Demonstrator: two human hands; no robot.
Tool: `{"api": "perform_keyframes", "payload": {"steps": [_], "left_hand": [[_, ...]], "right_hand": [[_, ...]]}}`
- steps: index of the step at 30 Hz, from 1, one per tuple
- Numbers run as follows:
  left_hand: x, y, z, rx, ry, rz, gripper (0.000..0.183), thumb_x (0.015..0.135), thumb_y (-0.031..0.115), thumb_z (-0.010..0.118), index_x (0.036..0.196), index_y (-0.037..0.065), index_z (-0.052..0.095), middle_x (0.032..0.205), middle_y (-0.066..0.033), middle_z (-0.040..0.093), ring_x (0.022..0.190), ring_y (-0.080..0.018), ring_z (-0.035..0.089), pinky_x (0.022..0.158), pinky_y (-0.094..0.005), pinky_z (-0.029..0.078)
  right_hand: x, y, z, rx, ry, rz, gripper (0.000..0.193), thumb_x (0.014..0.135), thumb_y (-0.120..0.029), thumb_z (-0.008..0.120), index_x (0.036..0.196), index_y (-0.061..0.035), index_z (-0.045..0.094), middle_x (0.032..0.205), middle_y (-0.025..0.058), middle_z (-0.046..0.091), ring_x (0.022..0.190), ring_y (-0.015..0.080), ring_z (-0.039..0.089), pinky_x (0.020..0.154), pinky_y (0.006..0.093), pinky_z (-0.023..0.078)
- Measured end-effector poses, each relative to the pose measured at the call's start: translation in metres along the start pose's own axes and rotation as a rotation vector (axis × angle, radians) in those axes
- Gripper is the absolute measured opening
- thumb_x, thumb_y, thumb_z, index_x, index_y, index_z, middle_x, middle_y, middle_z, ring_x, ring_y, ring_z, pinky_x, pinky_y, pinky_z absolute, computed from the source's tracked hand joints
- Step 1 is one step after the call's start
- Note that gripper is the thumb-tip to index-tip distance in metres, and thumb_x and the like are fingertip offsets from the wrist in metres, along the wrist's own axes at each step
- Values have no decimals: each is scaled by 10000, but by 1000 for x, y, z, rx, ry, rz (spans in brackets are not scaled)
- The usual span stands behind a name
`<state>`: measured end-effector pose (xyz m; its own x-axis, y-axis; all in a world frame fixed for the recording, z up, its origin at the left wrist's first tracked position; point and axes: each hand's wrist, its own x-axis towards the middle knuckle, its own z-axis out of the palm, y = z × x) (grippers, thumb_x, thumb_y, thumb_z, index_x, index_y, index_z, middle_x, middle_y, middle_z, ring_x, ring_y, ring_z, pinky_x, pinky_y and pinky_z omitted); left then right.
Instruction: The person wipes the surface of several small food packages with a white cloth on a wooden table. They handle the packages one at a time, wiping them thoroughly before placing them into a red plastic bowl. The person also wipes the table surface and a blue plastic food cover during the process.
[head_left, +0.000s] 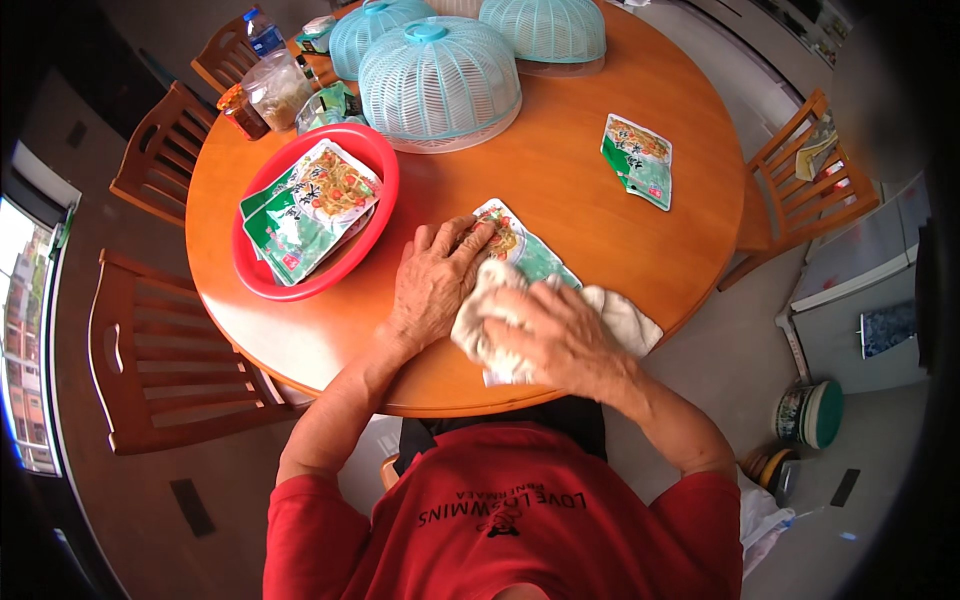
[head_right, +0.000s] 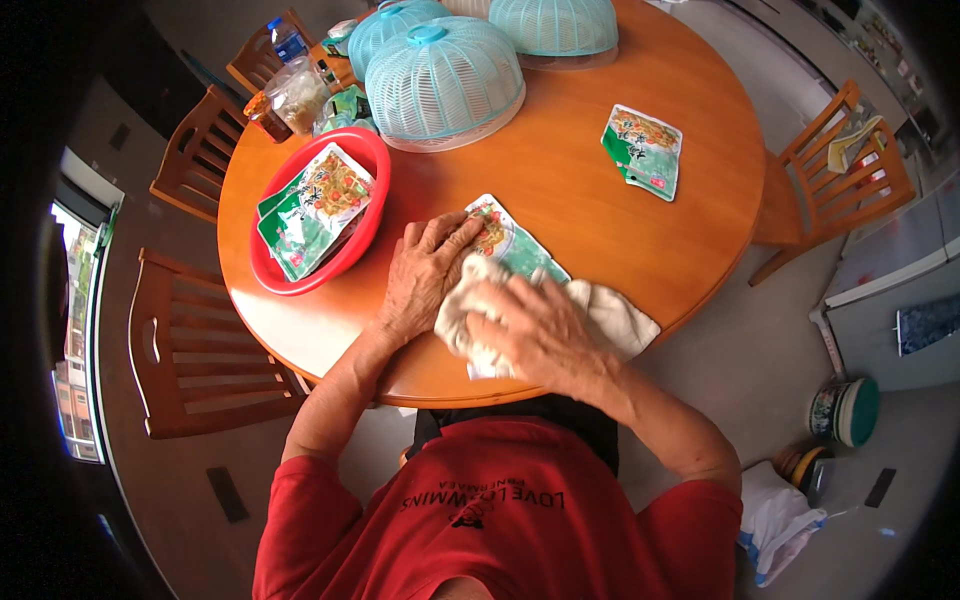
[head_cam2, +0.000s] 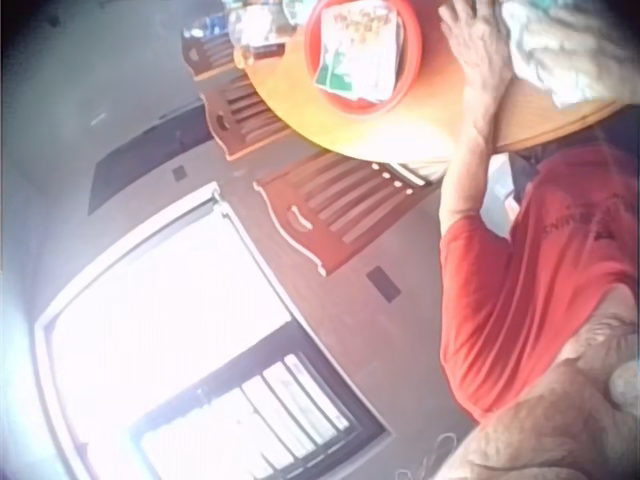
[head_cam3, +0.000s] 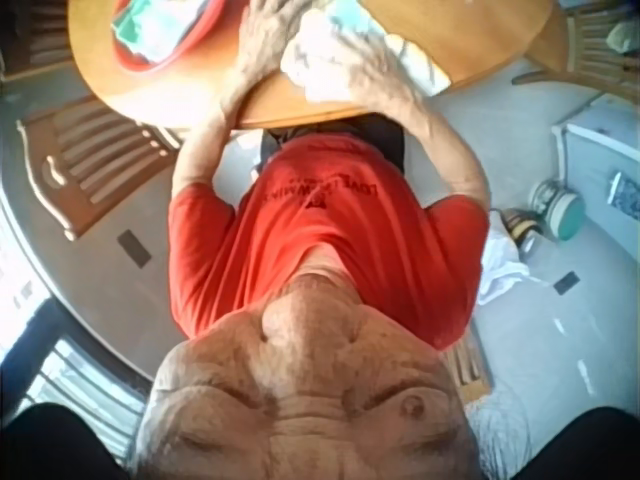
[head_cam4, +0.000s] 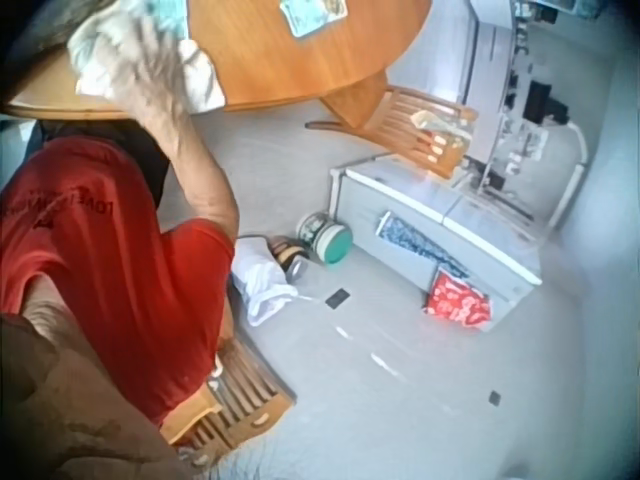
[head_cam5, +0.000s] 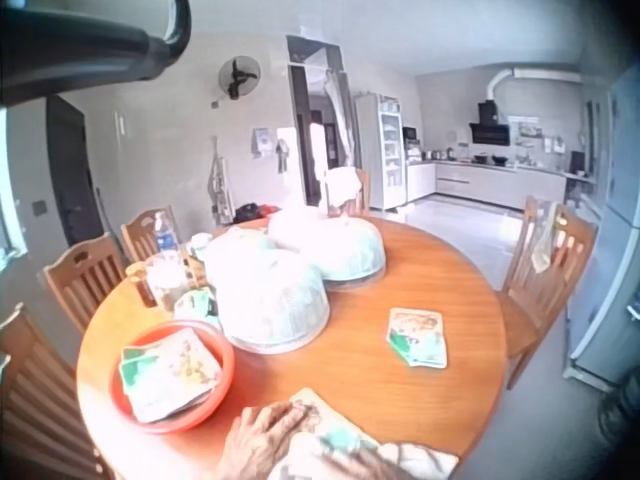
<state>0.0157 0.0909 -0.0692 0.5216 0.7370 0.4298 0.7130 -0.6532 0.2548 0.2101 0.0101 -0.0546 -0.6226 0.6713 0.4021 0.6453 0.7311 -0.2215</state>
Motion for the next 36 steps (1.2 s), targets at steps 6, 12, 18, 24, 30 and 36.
{"api": "perform_keyframes", "payload": {"steps": [6, 12, 18, 24, 30, 36], "left_hand": [[7, -6, 0, -77, -9, -40, 360, 905, 304, 640, 1225, 140, 659, 1209, -72, 592, 1008, -290, 517, 894, -404, 439], [3, -5, 7, 32, -9, -16, 424, 852, 252, 627, 1250, 116, 570, 1278, -67, 513, 1179, -292, 461, 923, -452, 390], [1, -9, 15, 30, 9, -85, 473, 873, 256, 635, 1279, 48, 512, 1287, -97, 509, 1175, -308, 476, 936, -480, 395], [1, -6, 11, 11, 10, -143, 500, 883, 367, 654, 1275, 85, 525, 1288, -77, 520, 1190, -304, 481, 983, -479, 371], [4, -5, 12, -38, 43, -286, 664, 796, 466, 737, 1233, 16, 520, 1222, -148, 495, 1141, -351, 466, 936, -513, 396], [18, -10, -11, -225, -110, -475, 760, 669, 452, 855, 1158, -25, 523, 1110, -182, 550, 1073, -346, 519, 910, -479, 432]], "right_hand": [[-16, -9, -16, 402, -185, -93, 323, 726, -112, 674, 1046, -149, 688, 1153, 40, 598, 950, 248, 574, 809, 390, 481], [32, 17, -26, 136, 207, 200, 594, 630, -182, 785, 1171, -19, 601, 1175, 97, 598, 1020, 290, 555, 864, 405, 473], [53, 59, 27, 8, 95, 287, 490, 749, -158, 653, 1217, -39, 568, 1219, 92, 588, 1037, 290, 530, 883, 438, 442], [39, 87, 11, -111, 190, 334, 335, 801, -202, 654, 1112, -81, 634, 1182, 38, 626, 983, 295, 565, 842, 446, 461], [0, 79, -7, -19, 282, 447, 424, 733, -143, 741, 1135, -53, 645, 1194, 80, 625, 986, 297, 572, 844, 417, 467], [-12, 7, -12, 77, -20, 34, 403, 701, -215, 789, 1085, -165, 680, 1300, -36, 576, 1088, 225, 529, 954, 386, 413]]}}
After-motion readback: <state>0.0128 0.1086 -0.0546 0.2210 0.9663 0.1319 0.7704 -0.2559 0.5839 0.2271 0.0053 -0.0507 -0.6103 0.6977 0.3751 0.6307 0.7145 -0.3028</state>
